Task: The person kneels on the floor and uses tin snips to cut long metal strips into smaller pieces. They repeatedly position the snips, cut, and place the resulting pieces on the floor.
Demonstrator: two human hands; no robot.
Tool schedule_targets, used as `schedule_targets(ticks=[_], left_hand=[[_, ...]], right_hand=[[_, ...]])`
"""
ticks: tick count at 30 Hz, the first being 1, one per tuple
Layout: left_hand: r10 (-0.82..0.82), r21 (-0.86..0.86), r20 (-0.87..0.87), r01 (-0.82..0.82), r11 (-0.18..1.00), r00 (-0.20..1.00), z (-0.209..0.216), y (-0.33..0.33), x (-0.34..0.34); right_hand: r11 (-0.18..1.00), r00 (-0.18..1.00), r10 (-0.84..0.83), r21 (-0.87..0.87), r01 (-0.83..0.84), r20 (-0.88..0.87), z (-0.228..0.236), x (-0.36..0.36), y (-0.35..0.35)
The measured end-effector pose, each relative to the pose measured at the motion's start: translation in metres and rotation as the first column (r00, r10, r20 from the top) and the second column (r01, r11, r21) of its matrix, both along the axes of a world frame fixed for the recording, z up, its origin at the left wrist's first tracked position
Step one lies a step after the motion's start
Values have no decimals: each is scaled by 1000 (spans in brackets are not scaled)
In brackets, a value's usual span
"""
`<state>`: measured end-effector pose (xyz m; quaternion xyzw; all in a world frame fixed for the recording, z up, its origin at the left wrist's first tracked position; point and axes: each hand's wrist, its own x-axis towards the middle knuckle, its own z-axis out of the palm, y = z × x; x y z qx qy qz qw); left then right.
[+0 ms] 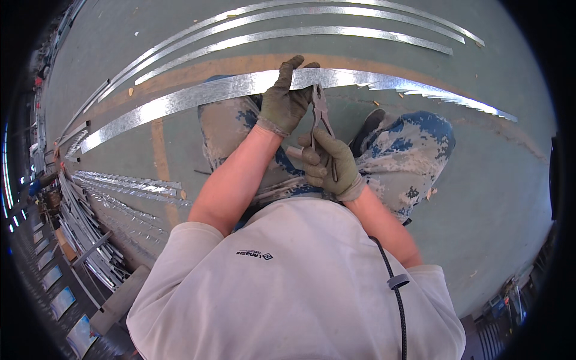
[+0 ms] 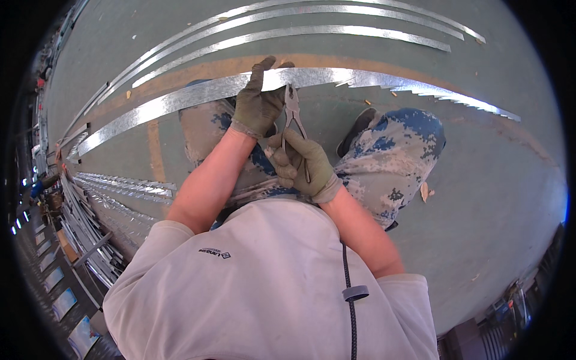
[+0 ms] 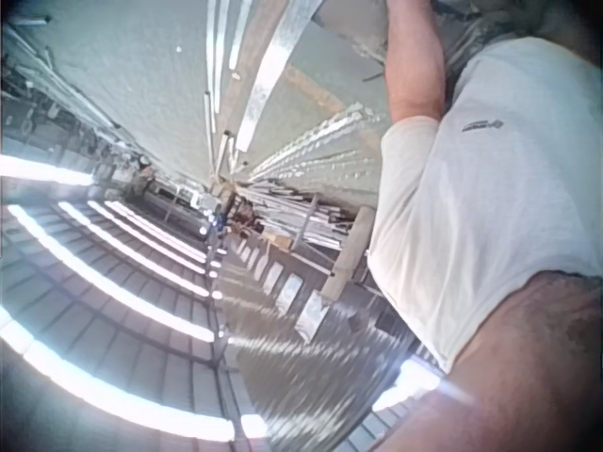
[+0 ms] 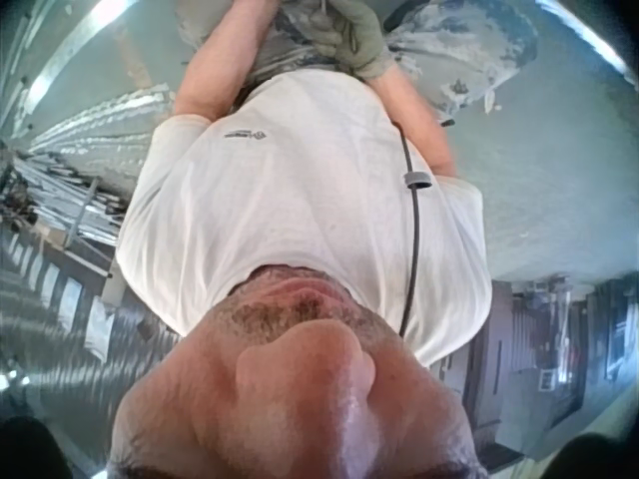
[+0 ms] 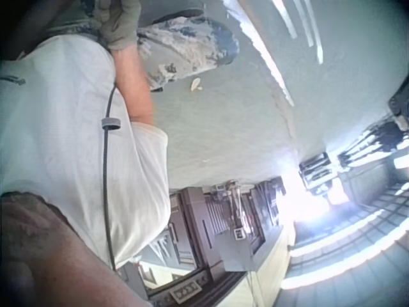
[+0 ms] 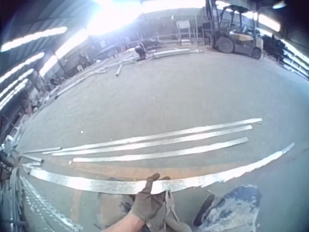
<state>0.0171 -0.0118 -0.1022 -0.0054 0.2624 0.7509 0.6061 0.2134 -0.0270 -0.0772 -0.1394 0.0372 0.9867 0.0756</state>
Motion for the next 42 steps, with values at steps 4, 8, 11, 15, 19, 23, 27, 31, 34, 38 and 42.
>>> schedule_targets(ticks=[4, 8, 11, 15, 19, 23, 27, 31, 34, 38, 42], left_hand=[[20, -29, 27, -19, 999, 999, 5, 0, 3], [16, -39, -30, -17, 999, 999, 6, 1, 3], [14, -63, -47, -17, 998, 999, 7, -1, 2], [116, -218, -60, -126, 968, 991, 17, -8, -5], [187, -273, -74, -200, 941, 980, 30, -15, -12], [158, -232, -129, -185, 955, 979, 39, -13, -7], [103, -126, -122, -118, 985, 987, 37, 1, 4], [-14, -116, -72, 6, 993, 997, 23, 14, 16], [-97, -165, -68, 84, 983, 993, 12, 17, 13], [-93, -143, -67, 82, 986, 993, -1, 18, 10], [-81, -194, -74, 65, 979, 994, -11, 21, 14]], right_hand=[[995, 973, -30, -96, 8, -228, -6, 1, 0], [1000, 997, -3, 0, 3, -83, -9, 2, 2], [997, 1000, 0, 72, 1, -16, -11, 4, 4], [991, 997, 12, 130, -21, 73, -11, 8, 9], [986, 996, -7, 168, -9, 92, -9, 11, 14], [974, 994, -15, 225, -10, 112, -1, 18, 18], [977, 984, -8, 210, -30, 179, 10, 39, 37], [963, 974, -23, 265, -38, 224, 13, 59, 57], [964, 964, -44, 266, -28, 262, 9, 60, 58], [968, 960, -52, 251, -19, 274, -1, 58, 58], [957, 964, -81, 291, 4, 253, -14, 52, 55]])
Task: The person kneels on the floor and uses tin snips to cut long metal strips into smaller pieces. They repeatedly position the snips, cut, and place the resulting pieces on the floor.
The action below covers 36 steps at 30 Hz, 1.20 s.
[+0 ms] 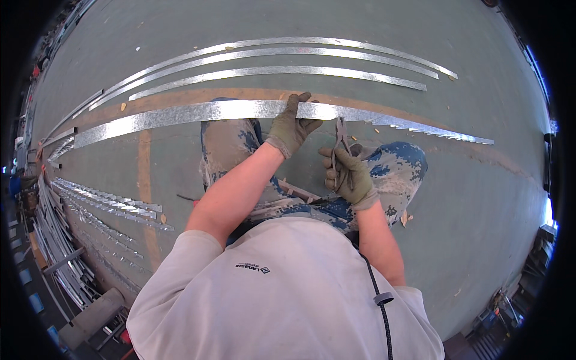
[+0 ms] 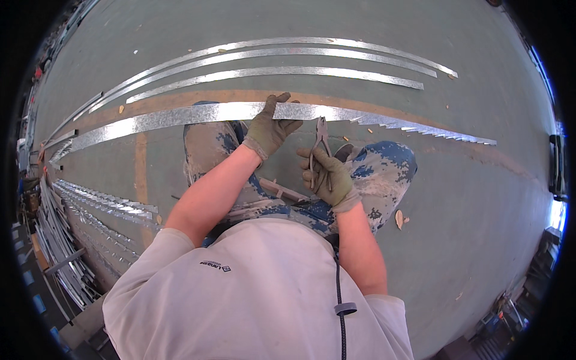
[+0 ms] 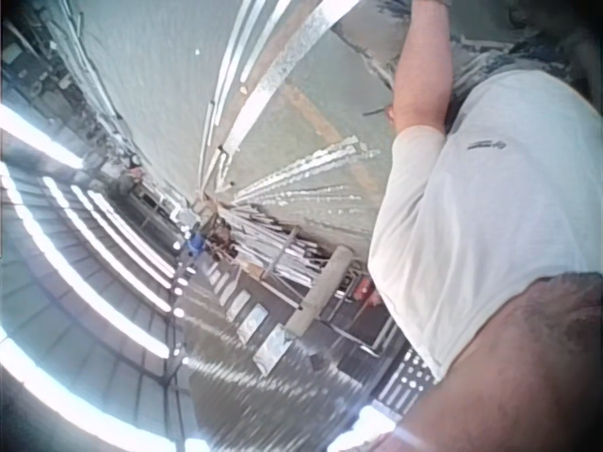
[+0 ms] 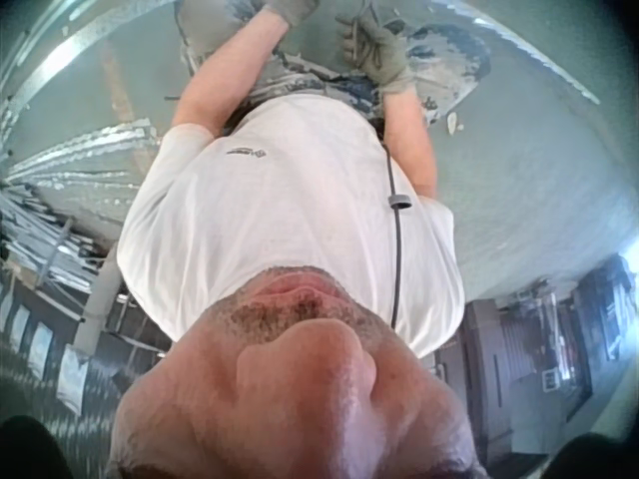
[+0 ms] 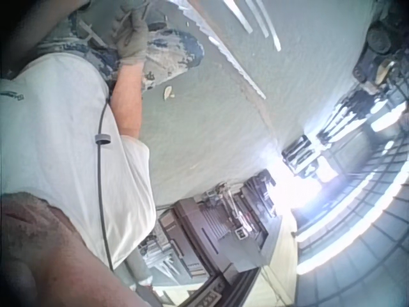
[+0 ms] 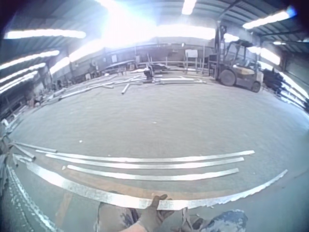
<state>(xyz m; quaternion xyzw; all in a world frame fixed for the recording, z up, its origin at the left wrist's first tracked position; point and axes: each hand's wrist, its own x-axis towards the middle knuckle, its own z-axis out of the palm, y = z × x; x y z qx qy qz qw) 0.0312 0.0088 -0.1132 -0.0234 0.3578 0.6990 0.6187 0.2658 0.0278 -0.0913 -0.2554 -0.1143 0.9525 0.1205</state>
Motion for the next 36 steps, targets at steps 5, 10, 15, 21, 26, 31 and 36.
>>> schedule_targets(ticks=[5, 10, 15, 21, 26, 31, 36], left_hand=[[25, -82, -19, -27, 996, 999, -6, 3, 5], [6, -86, -53, -11, 996, 999, -3, 0, 2], [78, -70, -20, -79, 994, 997, -2, -5, 3], [85, -88, -18, -87, 992, 996, -5, -2, 3], [86, -72, -33, -88, 993, 996, -4, -3, 3], [75, -103, -35, -78, 992, 997, 1, -3, 4], [77, -94, -32, -80, 992, 997, 5, -3, 5]], right_hand=[[997, 997, -18, -68, 23, 71, -2, -5, -13], [979, 916, 66, 151, -135, 396, 11, -12, -28], [942, 801, 70, 225, -250, 595, 10, -26, -35], [888, 773, 51, 325, -325, 633, 3, -30, -31], [876, 750, 21, 349, -332, 661, -11, -32, -32], [919, 763, -20, 312, -241, 646, -19, -30, -29], [916, 767, -21, 319, -242, 641, -19, -29, -29]])
